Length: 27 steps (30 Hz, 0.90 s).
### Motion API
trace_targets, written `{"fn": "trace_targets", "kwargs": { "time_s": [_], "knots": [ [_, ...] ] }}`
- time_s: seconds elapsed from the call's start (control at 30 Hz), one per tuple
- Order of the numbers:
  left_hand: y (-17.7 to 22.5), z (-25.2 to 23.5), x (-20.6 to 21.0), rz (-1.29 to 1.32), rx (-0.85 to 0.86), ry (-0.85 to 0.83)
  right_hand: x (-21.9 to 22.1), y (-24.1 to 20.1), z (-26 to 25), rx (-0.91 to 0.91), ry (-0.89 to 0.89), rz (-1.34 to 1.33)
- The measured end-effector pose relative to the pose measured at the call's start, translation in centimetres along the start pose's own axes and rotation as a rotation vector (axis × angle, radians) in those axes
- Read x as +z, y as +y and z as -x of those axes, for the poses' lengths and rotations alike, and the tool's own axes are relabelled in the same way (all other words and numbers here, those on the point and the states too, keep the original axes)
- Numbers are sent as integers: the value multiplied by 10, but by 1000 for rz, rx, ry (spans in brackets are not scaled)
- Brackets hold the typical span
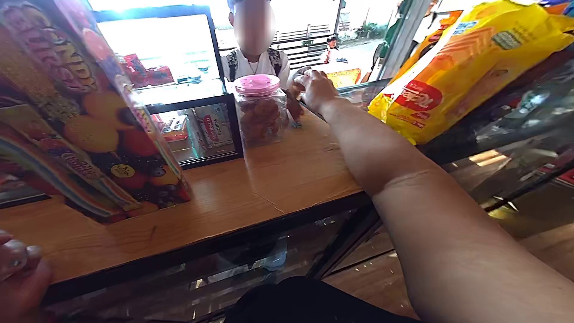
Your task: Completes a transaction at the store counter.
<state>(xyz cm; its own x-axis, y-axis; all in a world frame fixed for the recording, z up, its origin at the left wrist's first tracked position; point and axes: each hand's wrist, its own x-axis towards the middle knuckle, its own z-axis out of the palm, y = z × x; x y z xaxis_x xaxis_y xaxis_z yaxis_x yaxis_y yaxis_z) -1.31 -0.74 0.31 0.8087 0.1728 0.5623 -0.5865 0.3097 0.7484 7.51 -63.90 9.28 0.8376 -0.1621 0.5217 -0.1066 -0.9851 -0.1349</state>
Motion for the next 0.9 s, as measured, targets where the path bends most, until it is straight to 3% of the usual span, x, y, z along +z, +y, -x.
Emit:
{"fn": "trace_targets", "kwargs": {
  "time_s": [0.13, 0.23, 0.57, 0.8, 0.9],
  "knots": [
    [8, 4, 22, -11, 25, 124, -5, 2, 1, -39, 14, 14],
    [24, 10, 60, -96, -70, 237, -7, 1, 0, -6, 24, 17],
    [11, 8, 140, -30, -313, 216, -7, -15, -7, 39, 7, 48],
    [-3, 7, 133, -240, -190, 333, -28, -20, 4, 135, 29, -70],
    [-12, 5, 123, -215, -264, 315, -35, -26, 7, 170, 20, -121]
  ]
}}
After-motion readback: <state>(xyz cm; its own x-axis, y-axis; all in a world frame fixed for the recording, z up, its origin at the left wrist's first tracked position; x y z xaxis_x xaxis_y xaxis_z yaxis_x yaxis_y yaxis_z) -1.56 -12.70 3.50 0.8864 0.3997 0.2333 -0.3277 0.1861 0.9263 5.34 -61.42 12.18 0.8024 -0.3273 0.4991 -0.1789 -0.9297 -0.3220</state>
